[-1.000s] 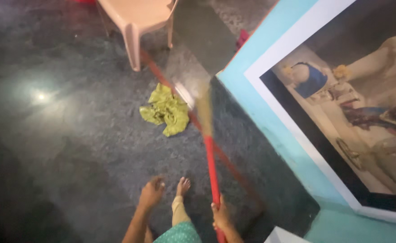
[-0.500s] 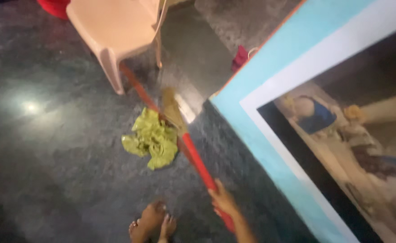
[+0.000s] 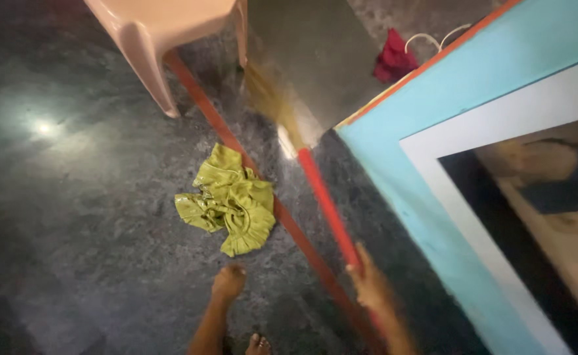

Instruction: The person sweeps the floor of a bedroom using a broom. They move a cloth and a plastic stool out of the way to reach the areas underneath and around them, then continue sweeping the remaining floor space.

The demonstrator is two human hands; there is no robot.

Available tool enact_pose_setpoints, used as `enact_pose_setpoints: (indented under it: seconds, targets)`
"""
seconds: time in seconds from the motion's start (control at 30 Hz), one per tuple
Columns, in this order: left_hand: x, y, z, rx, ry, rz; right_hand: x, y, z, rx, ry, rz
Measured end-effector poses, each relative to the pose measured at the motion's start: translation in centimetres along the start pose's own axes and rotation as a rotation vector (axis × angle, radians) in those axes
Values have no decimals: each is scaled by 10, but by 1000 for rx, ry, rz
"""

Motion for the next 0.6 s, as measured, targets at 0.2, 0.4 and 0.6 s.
enact_pose_setpoints:
  seconds: [0.2,0.4,0.6]
  targets:
    - [129,-20,44,-193,13,25,121,-15,55,-182,211,-50]
    - [216,-18,104,13,236,200,140,-30,147,-395,223,-392]
    - [214,-46,116,-146,150,-178,35,-7,174,-558,-208,-290]
Point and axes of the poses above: each hand's wrist, its own x-axis towards the middle knuckle, its own z-axis out of the palm, y = z × x, the point moved 8 cm from there along x, towards the middle knuckle, and after that the axes turned 9 degrees about -z, right-handed, at the moved point
